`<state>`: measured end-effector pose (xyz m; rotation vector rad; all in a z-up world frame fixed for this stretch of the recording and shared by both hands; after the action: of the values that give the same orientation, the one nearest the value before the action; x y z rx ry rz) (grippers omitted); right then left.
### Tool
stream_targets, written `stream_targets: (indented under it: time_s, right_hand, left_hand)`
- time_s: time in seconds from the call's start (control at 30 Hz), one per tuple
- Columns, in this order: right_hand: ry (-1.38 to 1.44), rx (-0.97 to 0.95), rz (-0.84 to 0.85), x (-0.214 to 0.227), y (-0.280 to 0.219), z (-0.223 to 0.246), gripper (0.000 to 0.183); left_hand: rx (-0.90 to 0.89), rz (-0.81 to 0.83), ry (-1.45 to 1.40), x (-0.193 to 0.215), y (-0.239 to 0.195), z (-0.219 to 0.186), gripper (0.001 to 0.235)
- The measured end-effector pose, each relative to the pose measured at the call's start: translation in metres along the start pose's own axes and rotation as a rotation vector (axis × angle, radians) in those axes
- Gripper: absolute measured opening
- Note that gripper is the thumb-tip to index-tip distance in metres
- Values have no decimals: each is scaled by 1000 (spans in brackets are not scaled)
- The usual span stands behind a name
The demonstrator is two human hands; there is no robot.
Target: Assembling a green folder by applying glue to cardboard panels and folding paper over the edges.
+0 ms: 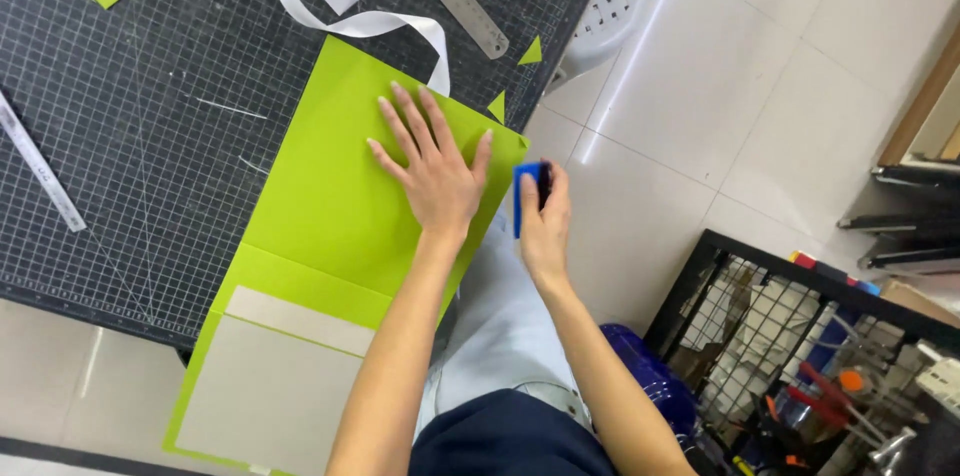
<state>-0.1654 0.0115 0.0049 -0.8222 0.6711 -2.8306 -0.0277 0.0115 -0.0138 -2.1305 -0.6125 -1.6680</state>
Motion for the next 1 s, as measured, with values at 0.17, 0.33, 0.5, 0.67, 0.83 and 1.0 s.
stream_targets:
  time_s: [0.17, 0.33, 0.5, 0.67, 0.83, 1.0]
  right_hand:
    - [-704, 726, -528, -22, 20, -5, 35]
    - [-774, 721, -628, -22, 39, 0, 29]
    - [-734, 656, -650, -19, 59, -15, 25]
    - [-323, 471, -742, 2, 50, -33, 33]
    - [-88, 351, -637, 12, 49, -23, 25]
    - [196, 342, -352, -8, 77, 56, 29]
  left_hand:
    - [8, 4, -5, -2, 0, 1, 86]
    - [-6, -10, -2, 3, -1, 0, 83]
    - [5, -9, -33, 1, 1, 0, 84]
    - [16, 2, -60, -3, -5, 2, 86]
    - [7, -25, -32, 8, -4, -1, 82]
    - [62, -46, -62, 6, 1, 3, 85]
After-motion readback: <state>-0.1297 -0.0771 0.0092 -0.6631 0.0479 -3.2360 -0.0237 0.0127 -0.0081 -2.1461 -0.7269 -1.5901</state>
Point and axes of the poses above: each hand's wrist, its own y-axis towards the middle knuckle, its own x-axis out of the back of the hand, z = x × y, the point moved 1 cm from there along y, towards the middle knuckle, and after that the axes turned 3 degrees about -y, right-handed, at the moved point
